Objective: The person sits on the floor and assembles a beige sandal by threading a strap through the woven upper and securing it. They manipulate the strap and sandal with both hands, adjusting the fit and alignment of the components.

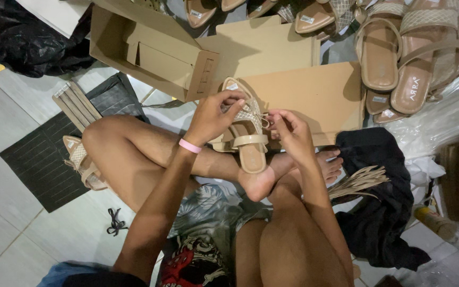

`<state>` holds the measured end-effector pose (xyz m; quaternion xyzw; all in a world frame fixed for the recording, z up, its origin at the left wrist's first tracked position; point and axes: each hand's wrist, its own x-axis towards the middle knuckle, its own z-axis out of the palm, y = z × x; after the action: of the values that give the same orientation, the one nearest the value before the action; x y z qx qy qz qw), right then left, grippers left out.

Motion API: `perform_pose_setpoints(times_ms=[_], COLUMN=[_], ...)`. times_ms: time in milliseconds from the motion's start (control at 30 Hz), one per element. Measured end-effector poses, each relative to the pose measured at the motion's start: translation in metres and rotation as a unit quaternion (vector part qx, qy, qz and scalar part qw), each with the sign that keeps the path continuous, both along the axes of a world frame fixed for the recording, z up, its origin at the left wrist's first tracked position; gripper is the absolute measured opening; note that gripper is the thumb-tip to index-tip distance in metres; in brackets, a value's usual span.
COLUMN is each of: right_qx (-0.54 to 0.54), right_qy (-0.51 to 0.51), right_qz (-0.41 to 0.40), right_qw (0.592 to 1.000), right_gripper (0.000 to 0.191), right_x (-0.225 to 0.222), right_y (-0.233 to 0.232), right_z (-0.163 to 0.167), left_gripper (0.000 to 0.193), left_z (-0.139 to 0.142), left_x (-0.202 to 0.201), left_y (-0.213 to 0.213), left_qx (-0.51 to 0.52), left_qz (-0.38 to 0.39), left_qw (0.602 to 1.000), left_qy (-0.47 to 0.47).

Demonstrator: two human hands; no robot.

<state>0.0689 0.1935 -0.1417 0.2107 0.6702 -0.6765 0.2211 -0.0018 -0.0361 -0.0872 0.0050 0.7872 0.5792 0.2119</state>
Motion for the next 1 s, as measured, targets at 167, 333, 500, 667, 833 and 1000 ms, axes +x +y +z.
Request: perform_pose_setpoints(times_ms=[167, 333, 500, 667, 833, 1000], right_qx=[0.016, 0.028, 0.021, 0.235, 0.278, 0.213], right_qy=[-0.010, -0.015, -0.041, 0.176, 0.282, 0.180], right_qz=[-0.002, 0.002, 0.005, 0.070, 0.124, 0.138], right_qw=[1.000, 0.999, 0.999, 0.953, 0.910, 0.950], right_gripper=[0.030, 0.029, 0.028, 0.022, 0.020, 0.018], right_x=[0.000, -0.001, -0.007, -0.012, -0.027, -0.036], right_y=[-0.003, -0.005, -0.008, -0.015, -0.023, -0.025], right_z=[0.002, 0.006, 0.018, 0.038, 0.039, 0.022], left_gripper=[0.023, 0.022, 0.021, 0.014, 0.009, 0.010], left_z=[-0.006, -0.007, -0.002, 0.013, 0.021, 0.019], left_x=[-0.001, 0.000, -0.001, -0.002, -0.008, -0.012], left_y=[-0.003, -0.003, -0.003, -0.002, 0.003, 0.005], left_qx=[0.027, 0.008, -0.004, -0.136, -0.203, -0.198], left_qz=[-0.019, -0.016, 0.007, -0.087, -0.149, -0.148], left_qw=[0.999, 1.000, 1.000, 0.967, 0.927, 0.950], left_qy=[0.015, 0.022, -0.003, 0.199, 0.277, 0.190])
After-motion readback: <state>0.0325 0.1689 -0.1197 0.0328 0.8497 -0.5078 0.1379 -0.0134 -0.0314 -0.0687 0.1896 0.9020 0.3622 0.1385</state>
